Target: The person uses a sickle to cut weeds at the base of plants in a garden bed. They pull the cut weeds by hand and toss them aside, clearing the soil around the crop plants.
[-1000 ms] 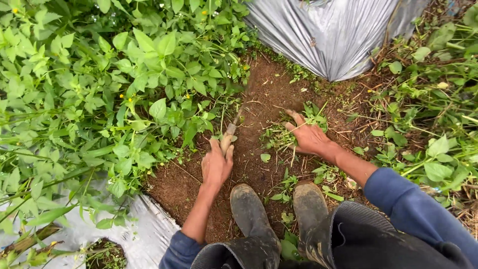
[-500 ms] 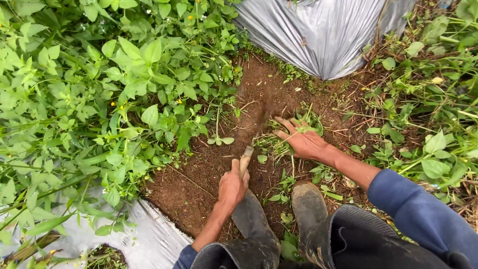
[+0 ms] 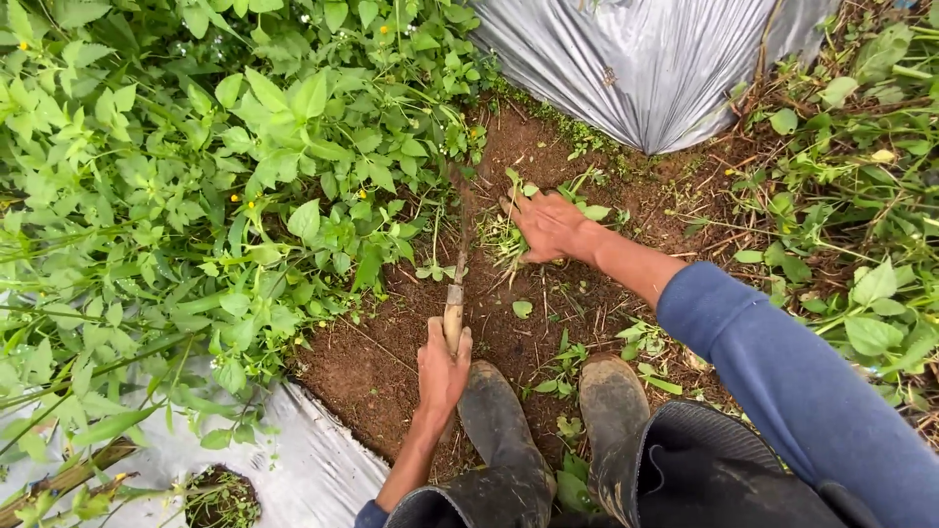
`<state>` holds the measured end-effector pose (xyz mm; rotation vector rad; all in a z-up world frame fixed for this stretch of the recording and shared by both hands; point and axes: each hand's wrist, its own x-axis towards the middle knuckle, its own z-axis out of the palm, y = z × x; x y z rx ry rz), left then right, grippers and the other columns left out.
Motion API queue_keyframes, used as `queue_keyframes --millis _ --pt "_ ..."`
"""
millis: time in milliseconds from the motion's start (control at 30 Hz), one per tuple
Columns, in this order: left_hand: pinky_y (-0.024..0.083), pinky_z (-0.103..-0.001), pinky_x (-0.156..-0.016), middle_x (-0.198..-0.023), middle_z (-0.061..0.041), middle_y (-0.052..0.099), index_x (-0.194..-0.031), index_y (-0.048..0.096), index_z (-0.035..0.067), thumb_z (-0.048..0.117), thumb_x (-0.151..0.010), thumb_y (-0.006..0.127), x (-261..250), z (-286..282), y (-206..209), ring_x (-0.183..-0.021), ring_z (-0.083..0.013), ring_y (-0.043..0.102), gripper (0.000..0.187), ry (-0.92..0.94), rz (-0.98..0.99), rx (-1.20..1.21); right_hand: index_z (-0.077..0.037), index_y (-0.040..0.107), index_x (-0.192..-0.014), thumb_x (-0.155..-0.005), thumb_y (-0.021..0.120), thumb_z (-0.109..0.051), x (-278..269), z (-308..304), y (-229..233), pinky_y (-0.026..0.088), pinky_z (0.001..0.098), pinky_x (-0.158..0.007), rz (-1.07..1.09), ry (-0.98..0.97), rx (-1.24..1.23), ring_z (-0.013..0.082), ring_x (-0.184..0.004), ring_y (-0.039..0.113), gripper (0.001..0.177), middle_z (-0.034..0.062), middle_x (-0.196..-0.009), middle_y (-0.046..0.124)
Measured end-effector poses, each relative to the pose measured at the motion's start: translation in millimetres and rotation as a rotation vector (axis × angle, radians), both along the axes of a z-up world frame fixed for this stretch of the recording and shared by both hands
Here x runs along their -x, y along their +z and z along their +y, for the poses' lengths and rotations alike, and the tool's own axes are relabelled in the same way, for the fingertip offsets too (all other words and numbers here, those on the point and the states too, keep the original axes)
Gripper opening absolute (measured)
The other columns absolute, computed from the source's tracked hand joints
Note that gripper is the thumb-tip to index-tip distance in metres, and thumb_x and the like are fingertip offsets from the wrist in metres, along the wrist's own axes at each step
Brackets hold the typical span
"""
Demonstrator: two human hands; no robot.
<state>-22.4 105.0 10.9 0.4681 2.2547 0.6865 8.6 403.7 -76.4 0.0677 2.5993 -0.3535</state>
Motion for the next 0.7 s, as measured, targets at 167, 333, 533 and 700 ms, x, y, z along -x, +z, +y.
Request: queue_keyframes --millis 167,333,533,700 --pt "0.054 -0.043 -0.058 -0.072 -0.021 0.071 -0.111 0.053 0.009 0.032 -0.099 0.059 1.2 0.9 -2.8 -0.063 -0.0330 0.073 0.026 0.025 0.004 0.025 -0.003 0.033 -0.154 -0.087 0.054 -0.071 5.3 8.0 -8.8 0.058 0.0352 -0.070 -0.021 -0.023 0.031 0.0283 -0.099 0.068 0.098 0.0236 -0.135 0.055" --pt "0.056 -0.041 -0.058 -0.075 -0.021 0.072 -0.112 0.054 0.008 0.029 -0.101 0.058 5.3 2.9 2.3 -0.062 -0.0303 0.072 0.024 0.064 0.008 0.014 -0.005 0.044 -0.148 -0.089 0.051 -0.062 -28.9 -6.4 -34.2 0.053 0.0455 -0.095 0.057 -0.001 -0.014 0.0172 -0.077 0.068 0.082 0.0150 -0.114 0.065" --pt "0.056 -0.043 -0.060 -0.083 -0.022 0.073 -0.126 0.050 0.007 0.026 -0.103 0.056 16.9 13.0 14.5 -0.067 -0.0316 0.073 0.031 -0.005 0.047 0.098 -0.015 0.038 -0.151 -0.094 0.054 -0.050 -69.1 -15.4 75.4 0.042 0.0615 -0.108 0.097 -0.210 0.099 0.0298 -0.099 0.069 0.069 0.0221 -0.149 0.045" --pt "0.056 -0.055 -0.071 -0.104 -0.034 0.070 -0.147 0.039 0.001 0.012 -0.102 0.054 21.2 54.5 52.4 -0.089 -0.0452 0.074 0.049 -0.133 0.089 0.098 -0.021 0.032 -0.155 -0.095 0.063 -0.043 -100.2 -25.0 26.5 0.036 0.0669 -0.114 -0.048 -0.284 0.175 0.0355 -0.116 0.066 0.071 0.0177 -0.157 0.039"
